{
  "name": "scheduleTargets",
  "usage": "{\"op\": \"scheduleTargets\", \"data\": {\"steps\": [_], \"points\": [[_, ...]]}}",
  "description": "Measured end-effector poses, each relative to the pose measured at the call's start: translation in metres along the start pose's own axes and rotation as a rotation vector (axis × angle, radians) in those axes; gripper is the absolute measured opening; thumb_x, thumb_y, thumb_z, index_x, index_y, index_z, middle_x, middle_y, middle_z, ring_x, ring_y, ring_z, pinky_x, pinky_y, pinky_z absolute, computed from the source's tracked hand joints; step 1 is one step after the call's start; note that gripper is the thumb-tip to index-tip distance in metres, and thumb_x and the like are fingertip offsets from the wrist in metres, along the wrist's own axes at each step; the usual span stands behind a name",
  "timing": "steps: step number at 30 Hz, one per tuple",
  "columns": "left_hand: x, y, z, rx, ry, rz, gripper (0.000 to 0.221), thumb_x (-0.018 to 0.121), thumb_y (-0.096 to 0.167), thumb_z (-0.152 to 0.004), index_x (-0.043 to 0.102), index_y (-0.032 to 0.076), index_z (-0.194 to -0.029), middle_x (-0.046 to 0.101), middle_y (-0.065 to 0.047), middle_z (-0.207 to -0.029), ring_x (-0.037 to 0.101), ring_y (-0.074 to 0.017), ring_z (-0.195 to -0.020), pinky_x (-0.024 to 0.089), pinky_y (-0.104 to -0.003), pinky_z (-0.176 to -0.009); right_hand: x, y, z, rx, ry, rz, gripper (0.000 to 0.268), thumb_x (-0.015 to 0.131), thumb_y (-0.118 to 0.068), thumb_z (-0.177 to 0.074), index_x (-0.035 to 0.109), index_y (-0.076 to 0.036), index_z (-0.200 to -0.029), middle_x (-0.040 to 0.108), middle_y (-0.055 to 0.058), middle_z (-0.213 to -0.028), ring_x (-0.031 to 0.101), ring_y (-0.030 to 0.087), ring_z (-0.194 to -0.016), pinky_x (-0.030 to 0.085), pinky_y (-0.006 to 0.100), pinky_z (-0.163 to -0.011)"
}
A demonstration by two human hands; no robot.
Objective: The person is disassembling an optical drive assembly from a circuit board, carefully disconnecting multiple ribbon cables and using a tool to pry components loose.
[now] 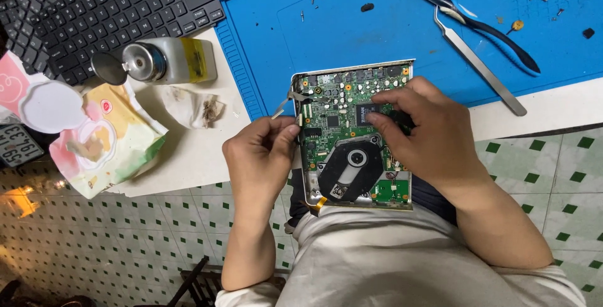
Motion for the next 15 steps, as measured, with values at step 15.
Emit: {"op": "scheduleTargets", "data": {"steps": [15], "points": [[0.004,0.002,-0.014,-0.186,-0.125,-0.074,0.004,0.074,0.01,-0.088,0.077,0.012,-0.086,0.072,0.003,-0.066,0.062,-0.0083,-0.058,0.052,-0.027,-0.057,0.004,0.011,0.003,-0.016,-0.011,0.006,0.026,0.076,-0.03,-0.1,0.075,-0.016,-0.122,0.064,-0.001,-0.106,0.057,0.02,-0.062,0.047,0.04,-0.059]]}}
Point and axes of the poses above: each hand's wrist, its own z-axis away from the middle knuckle, its own x-axis out of the palm, y = z × x, the point moved 2 cm from there along -z, towards the middle knuckle
